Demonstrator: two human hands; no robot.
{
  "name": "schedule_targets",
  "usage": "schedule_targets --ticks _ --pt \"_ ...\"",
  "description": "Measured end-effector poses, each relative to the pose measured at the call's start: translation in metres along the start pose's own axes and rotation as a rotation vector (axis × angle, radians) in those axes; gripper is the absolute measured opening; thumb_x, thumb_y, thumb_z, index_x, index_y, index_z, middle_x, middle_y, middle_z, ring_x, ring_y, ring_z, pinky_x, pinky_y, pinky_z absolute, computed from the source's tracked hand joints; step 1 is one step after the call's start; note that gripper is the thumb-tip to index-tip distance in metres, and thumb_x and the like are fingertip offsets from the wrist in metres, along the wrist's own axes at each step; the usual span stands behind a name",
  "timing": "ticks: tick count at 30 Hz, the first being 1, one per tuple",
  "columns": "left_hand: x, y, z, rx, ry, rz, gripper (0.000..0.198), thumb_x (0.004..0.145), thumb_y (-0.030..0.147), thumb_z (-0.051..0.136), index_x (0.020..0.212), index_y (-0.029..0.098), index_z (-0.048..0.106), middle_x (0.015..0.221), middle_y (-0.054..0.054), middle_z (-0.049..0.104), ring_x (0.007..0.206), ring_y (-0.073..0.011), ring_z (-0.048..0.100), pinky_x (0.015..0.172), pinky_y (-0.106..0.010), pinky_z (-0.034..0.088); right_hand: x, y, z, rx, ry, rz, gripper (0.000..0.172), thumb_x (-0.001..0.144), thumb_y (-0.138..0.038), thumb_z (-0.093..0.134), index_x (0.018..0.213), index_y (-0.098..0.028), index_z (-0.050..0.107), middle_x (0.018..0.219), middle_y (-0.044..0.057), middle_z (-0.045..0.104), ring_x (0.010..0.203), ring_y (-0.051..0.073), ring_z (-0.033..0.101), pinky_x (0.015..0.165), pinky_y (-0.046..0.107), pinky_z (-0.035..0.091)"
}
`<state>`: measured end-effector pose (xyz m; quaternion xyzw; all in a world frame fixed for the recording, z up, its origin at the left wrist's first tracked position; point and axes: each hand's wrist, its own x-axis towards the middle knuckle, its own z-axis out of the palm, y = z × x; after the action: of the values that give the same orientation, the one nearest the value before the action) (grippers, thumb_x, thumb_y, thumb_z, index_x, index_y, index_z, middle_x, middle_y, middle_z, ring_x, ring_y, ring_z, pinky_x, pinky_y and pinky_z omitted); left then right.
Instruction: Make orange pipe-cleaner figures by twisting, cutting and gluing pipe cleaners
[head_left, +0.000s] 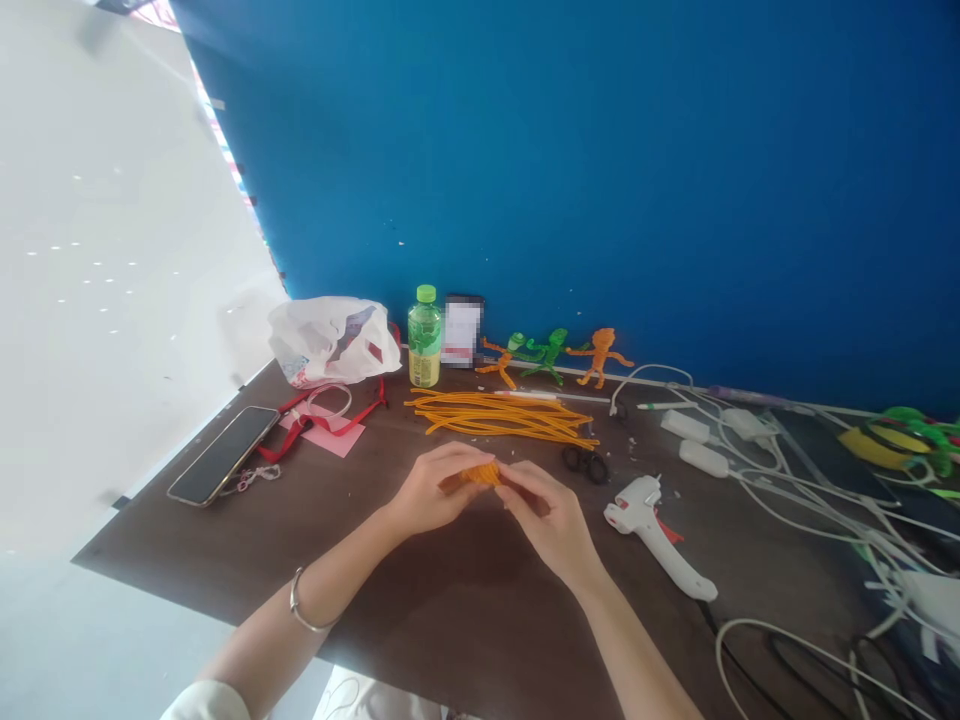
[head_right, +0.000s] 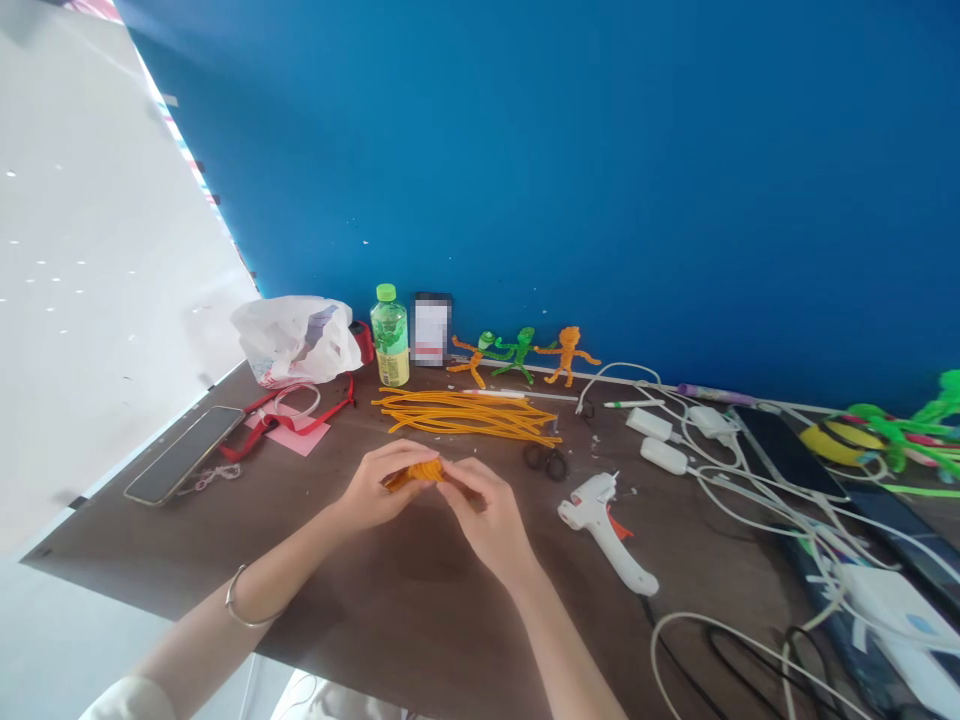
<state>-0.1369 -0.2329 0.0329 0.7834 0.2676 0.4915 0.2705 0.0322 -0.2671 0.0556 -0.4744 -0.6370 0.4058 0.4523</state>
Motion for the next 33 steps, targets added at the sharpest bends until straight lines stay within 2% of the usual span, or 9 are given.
schedule_targets --ticks 2,5,10,13,16,21,24,27,33 --pt "-0.001 -0.001 0.001 0.017 -0.009 0.01 0.033 0.078 0.019 0.055 0.111 0.019 0.057 0.1 -0.01 0.061 0.089 -0.0157 0.058 0.076 -0.029 0.05 0.0 0.001 0.001 -0.012 0.041 -0.006 0.024 0.074 -0.035 0.061 0.092 -0.022 0.068 0.081 0.006 0.06 0.073 0.017 0.056 0.063 0.029 0.048" --pt "-0.005 -0.004 0.004 0.09 -0.003 0.068 0.036 0.079 0.017 0.052 0.115 0.021 0.054 0.105 -0.01 0.059 0.094 -0.0166 0.057 0.08 -0.031 0.049 -0.002 0.006 0.006 0.03 0.091 0.049 0.025 0.072 -0.038 0.063 0.091 -0.021 0.068 0.077 0.005 0.058 0.062 0.015 0.054 0.051 0.027 0.047" --pt "-0.009 -0.009 0.008 0.152 0.015 0.129 0.038 0.078 0.015 0.051 0.116 0.023 0.052 0.106 -0.01 0.058 0.096 -0.0167 0.056 0.083 -0.031 0.048 -0.004 0.011 0.013 0.17 0.083 0.146 0.032 0.069 -0.04 0.065 0.094 -0.02 0.065 0.07 0.001 0.05 0.048 0.011 0.05 0.037 0.024 0.043" --pt "-0.008 -0.009 0.006 0.122 0.022 0.079 0.035 0.077 0.016 0.051 0.112 0.021 0.055 0.103 -0.01 0.059 0.093 -0.0168 0.057 0.081 -0.031 0.048 -0.004 0.005 0.009 0.18 0.015 0.162 0.033 0.073 -0.043 0.06 0.096 -0.019 0.065 0.073 0.003 0.052 0.052 0.012 0.053 0.043 0.026 0.048" --pt "-0.005 -0.005 0.004 0.052 0.025 0.013 0.032 0.076 0.017 0.053 0.108 0.02 0.058 0.101 -0.009 0.061 0.091 -0.0172 0.058 0.08 -0.031 0.048 -0.002 -0.003 0.002 0.155 -0.059 0.141 0.03 0.079 -0.043 0.053 0.093 -0.02 0.066 0.076 0.005 0.056 0.063 0.015 0.057 0.057 0.029 0.053" --pt "0.0 0.004 0.0 -0.221 -0.038 -0.202 0.026 0.074 0.019 0.057 0.1 0.018 0.062 0.095 -0.01 0.061 0.085 -0.017 0.058 0.073 -0.029 0.048 -0.001 -0.006 -0.003 0.132 0.007 0.019 0.019 0.072 -0.035 0.064 0.086 -0.023 0.066 0.086 0.005 0.058 0.076 0.017 0.058 0.071 0.031 0.052" --pt "0.001 0.01 -0.002 -0.398 -0.11 -0.321 0.026 0.074 0.023 0.06 0.099 0.016 0.063 0.093 -0.01 0.06 0.083 -0.0173 0.057 0.072 -0.028 0.047 -0.003 -0.004 -0.002 0.112 0.042 -0.021 0.018 0.069 -0.034 0.067 0.082 -0.023 0.065 0.083 0.005 0.058 0.074 0.017 0.057 0.07 0.032 0.052" --pt "0.002 0.012 -0.002 -0.498 -0.161 -0.37 0.029 0.072 0.028 0.063 0.099 0.016 0.064 0.093 -0.009 0.06 0.085 -0.0182 0.056 0.073 -0.03 0.047 -0.004 -0.004 -0.001 0.122 0.087 -0.046 0.015 0.067 -0.034 0.068 0.076 -0.023 0.063 0.079 0.005 0.057 0.071 0.017 0.056 0.066 0.031 0.052" --pt "0.0 0.009 0.001 -0.537 -0.121 -0.367 0.033 0.07 0.027 0.066 0.101 0.019 0.065 0.098 -0.01 0.058 0.09 -0.0192 0.055 0.077 -0.031 0.047 -0.004 -0.004 0.002 0.198 0.105 -0.032 0.017 0.067 -0.034 0.069 0.078 -0.023 0.064 0.084 0.004 0.054 0.07 0.016 0.057 0.063 0.031 0.052"
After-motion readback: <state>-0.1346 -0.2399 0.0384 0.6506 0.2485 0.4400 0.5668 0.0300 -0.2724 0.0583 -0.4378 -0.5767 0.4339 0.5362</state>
